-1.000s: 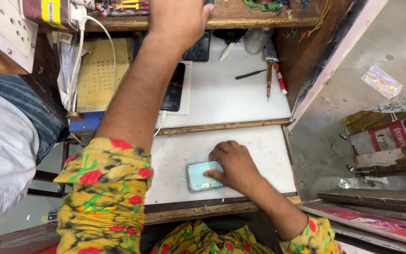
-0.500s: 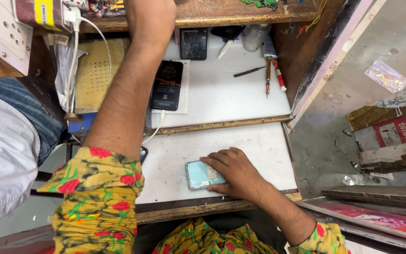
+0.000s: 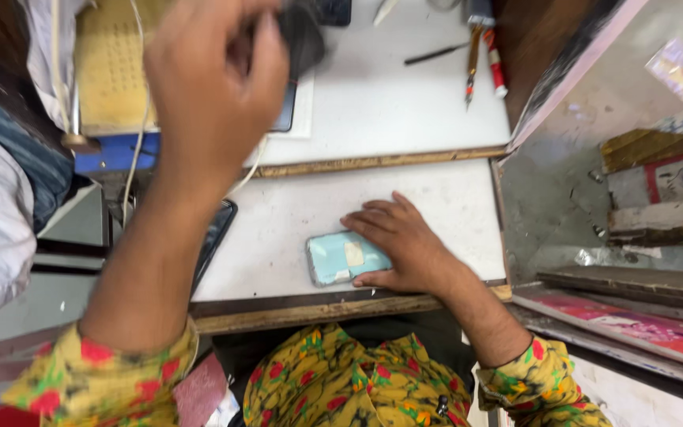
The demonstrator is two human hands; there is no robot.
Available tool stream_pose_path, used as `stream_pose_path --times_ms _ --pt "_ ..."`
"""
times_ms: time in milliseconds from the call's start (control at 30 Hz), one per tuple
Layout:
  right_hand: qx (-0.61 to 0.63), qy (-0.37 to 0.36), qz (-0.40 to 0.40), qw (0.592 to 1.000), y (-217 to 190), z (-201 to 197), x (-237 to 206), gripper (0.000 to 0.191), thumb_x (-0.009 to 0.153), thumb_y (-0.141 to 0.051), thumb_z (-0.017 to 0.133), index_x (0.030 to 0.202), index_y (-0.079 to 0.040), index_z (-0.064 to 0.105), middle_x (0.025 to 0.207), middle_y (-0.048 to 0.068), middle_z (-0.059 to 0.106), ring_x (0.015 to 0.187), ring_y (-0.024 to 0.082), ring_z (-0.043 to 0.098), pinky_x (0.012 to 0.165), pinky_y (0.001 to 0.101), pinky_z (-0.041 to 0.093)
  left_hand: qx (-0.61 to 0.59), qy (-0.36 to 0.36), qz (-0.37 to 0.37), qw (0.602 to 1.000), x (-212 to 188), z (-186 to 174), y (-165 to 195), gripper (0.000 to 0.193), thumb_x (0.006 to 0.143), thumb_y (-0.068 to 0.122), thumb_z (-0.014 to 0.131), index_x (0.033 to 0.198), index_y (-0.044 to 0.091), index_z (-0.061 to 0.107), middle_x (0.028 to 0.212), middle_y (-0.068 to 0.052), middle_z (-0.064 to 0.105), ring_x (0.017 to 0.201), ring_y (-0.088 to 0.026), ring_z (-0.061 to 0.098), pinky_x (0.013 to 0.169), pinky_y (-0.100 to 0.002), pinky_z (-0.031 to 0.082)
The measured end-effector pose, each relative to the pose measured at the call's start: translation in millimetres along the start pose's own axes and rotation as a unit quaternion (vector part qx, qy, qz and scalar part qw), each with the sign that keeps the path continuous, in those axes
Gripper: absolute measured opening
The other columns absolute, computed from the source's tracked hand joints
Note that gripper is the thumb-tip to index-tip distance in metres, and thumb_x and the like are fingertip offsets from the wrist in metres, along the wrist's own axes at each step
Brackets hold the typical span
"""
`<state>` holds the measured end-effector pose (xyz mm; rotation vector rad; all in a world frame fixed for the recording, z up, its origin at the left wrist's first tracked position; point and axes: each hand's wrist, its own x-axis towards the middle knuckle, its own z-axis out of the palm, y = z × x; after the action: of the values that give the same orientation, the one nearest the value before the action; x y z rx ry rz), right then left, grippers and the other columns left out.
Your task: The person removes the back cover of a smartphone using a black prying tool, then uses a red-handled screwdriver to unscrew and remove the camera module and other internal components. The removed parts are placed on the workbench.
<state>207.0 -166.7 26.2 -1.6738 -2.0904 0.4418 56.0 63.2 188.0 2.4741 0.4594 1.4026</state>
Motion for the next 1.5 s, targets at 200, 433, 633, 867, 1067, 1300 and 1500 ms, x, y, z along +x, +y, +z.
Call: stream_pose_path --times_ms 200,433,633,867,1067,1300,1500 --pt "0.018 -0.016 0.029 0.999 7 5 2 0.083 0.067 -0.045 0.088 0.139 -0.014 0.059 0.135 0.006 0.065 0.130 0.031 0.054 0.120 0.0626 0.023 0.114 -0.156 -0.108 0.975 -161 -1 13 0.024 0.086 0.003 0.074 0.110 0.007 0.071 0.090 -0.012 0.067 0.081 -0.029 0.067 0.071 -0.039 0.056" --pt "0.013 0.010 0.037 0.999 2 20 9 0.073 0.070 -0.042 0.088 0.133 -0.016 0.062 0.138 0.004 0.065 0.127 0.030 0.056 0.121 0.0605 0.026 -0.030 -0.129 -0.317 0.939 -232 10 1 0.028 0.093 0.008 0.072 0.118 0.001 0.066 0.104 -0.017 0.073 0.090 -0.033 0.074 0.077 -0.040 0.059" --pt "0.032 0.059 0.056 0.996 4 22 7 0.064 0.081 -0.038 0.084 0.135 -0.013 0.063 0.138 0.006 0.066 0.139 0.032 0.053 0.124 0.0565 0.030 -0.087 -0.222 -0.422 0.875 -218 18 -7 0.020 0.092 0.016 0.069 0.110 0.006 0.068 0.076 -0.016 0.072 0.069 -0.033 0.074 0.061 -0.044 0.057" --pt "0.040 0.030 0.076 0.996 8 21 3 0.073 0.075 -0.046 0.086 0.136 -0.013 0.063 0.137 0.006 0.066 0.143 0.033 0.046 0.125 0.0619 0.019 -0.034 -0.322 -0.422 0.847 -202 23 -6 0.017 0.091 0.018 0.067 0.105 0.009 0.070 0.069 -0.013 0.071 0.064 -0.033 0.072 0.063 -0.045 0.056" --pt "0.025 0.009 0.056 0.998 10 22 8 0.081 0.069 -0.057 0.087 0.135 -0.017 0.063 0.141 0.004 0.063 0.145 0.033 0.042 0.125 0.0643 0.014 -0.042 -0.361 -0.462 0.809 -197 22 -9 0.017 0.092 0.019 0.065 0.106 0.010 0.069 0.067 -0.013 0.070 0.061 -0.031 0.074 0.062 -0.045 0.057" --pt "-0.006 0.001 0.055 0.998 10 24 10 0.086 0.065 -0.055 0.088 0.137 -0.016 0.062 0.139 0.006 0.062 0.144 0.034 0.043 0.124 0.0655 0.015 -0.039 -0.387 -0.399 0.830 -196 23 -20 0.022 0.090 0.020 0.066 0.109 0.010 0.069 0.084 -0.018 0.074 0.080 -0.041 0.072 0.074 -0.051 0.056" --pt "-0.005 0.016 0.060 0.998 9 26 8 0.086 0.064 -0.054 0.090 0.137 -0.016 0.063 0.127 0.009 0.064 0.137 0.034 0.048 0.125 0.0655 0.019 -0.071 -0.488 -0.346 0.798 -188 17 -47 0.023 0.083 0.019 0.067 0.103 0.008 0.072 0.087 -0.019 0.073 0.086 -0.041 0.071 0.078 -0.050 0.056"
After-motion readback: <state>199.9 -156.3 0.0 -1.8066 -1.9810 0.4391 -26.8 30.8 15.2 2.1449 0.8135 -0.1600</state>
